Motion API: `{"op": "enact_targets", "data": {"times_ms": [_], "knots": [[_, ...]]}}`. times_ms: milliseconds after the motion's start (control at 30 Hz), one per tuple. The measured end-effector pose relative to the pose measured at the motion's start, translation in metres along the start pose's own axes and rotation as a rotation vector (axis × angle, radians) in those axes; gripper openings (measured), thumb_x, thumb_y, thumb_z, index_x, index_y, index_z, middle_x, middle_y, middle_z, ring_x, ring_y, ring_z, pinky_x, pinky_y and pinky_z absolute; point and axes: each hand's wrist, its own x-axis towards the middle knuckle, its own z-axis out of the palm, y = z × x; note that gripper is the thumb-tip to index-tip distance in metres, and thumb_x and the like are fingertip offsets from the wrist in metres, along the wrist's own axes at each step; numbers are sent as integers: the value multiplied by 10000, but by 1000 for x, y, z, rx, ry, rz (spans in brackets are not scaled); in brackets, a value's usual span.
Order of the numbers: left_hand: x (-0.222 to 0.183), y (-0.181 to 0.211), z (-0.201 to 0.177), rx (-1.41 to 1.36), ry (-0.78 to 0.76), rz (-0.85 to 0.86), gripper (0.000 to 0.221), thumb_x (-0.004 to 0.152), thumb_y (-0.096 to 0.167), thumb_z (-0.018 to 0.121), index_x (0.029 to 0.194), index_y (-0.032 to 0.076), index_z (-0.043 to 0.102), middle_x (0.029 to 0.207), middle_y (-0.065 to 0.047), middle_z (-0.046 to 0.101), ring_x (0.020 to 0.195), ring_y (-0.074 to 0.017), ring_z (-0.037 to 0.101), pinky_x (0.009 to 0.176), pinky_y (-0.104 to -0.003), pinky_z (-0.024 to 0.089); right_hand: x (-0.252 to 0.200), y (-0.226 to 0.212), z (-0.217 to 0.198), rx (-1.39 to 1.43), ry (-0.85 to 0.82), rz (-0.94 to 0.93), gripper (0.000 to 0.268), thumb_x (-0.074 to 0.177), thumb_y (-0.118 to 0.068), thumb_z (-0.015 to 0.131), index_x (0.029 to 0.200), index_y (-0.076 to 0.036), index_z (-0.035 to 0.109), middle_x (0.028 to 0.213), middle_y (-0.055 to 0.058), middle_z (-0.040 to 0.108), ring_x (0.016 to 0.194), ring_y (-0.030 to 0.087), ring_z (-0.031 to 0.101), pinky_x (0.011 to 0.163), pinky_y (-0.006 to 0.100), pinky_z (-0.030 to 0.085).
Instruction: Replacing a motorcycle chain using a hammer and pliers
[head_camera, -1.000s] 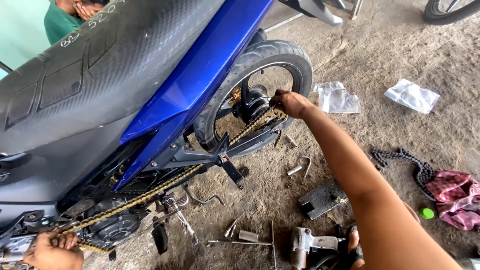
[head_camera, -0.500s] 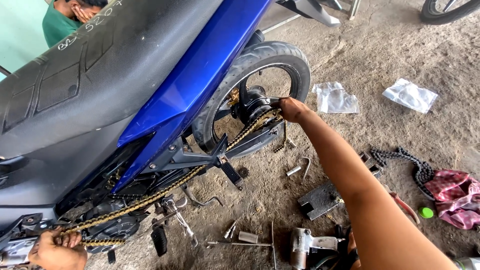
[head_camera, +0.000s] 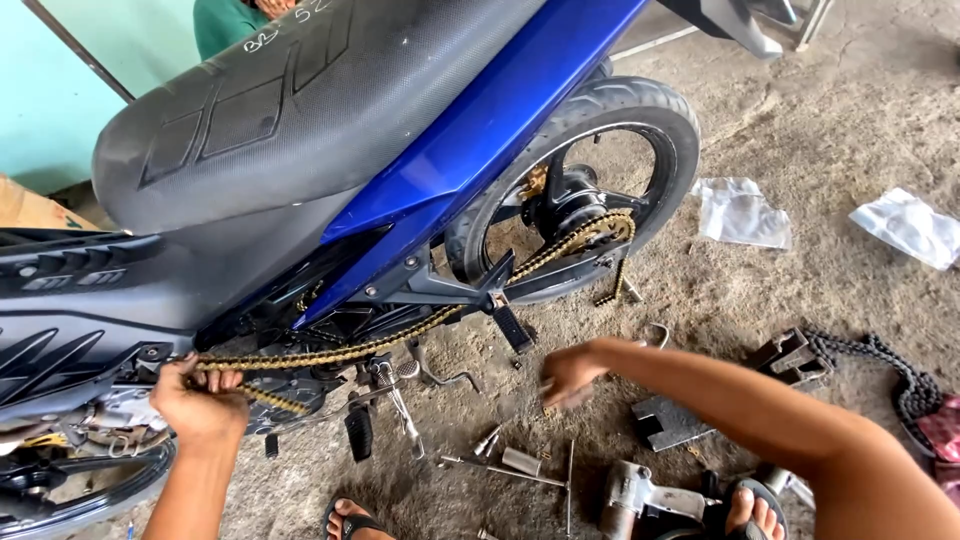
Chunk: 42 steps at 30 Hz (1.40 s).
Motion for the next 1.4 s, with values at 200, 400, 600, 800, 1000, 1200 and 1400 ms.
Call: {"op": "enact_targets", "data": {"times_ms": [200,400,600,800,1000,1200,1400], "knots": [[-2,-4,14,-191,73,-107,198,916,219,546,757,201,430,663,74,350,577,-71,305,599,-239,314,48,-51,-16,1164,-123,-339,328,1128,-84,504,903,-61,743,765,99,692,513,88,473,383,208,389],[-18,5,39,-64,168,3,234,806,275,706,784,224,479,711,55,307,604,-104,408,596,-230,466,47,96,-61,-452,-82,254,169,853,-119,714,696,-67,752,584,98,710,572,230,721,515,436,602],[-18,-5,39,-29,196,44,170,768,286,714,859,229,583,688,37,355,589,-115,467,631,-274,530,-36,34,-134,-130,977,72,333,965,-355,623,1220,-169,726,1022,188,777,1027,375,734,906,486,587],[-15,-2,23,-125,13,-54,96,917,173,542,832,183,496,695,54,460,629,-88,412,674,-280,391,26,22,-133,-320,801,-58,505,984,-459,672,750,-12,662,795,78,747,520,138,619,491,246,564],[-15,0,-2,-38,-24,-7,67,897,167,527,849,194,488,770,61,458,667,-81,433,674,-281,388,-47,-4,-155,-344,937,-45,305,964,89,429,1227,-22,535,881,172,693,507,169,646,424,258,628],[-9,-22,-34,167,-339,107,66,922,33,641,897,2,693,693,-73,625,541,-178,595,524,-315,554,-115,4,-171,17,1047,7,399,1073,-422,432,1238,-61,473,951,183,716,767,278,707,816,423,619],[-34,-19,19,1329,-411,-85,309,922,232,730,1077,-29,784,671,-132,747,383,-148,500,318,-255,406,-142,43,-168,-171,1246,165,535,1032,-426,507,1406,-44,504,1207,125,663,821,255,720,791,402,641]]}}
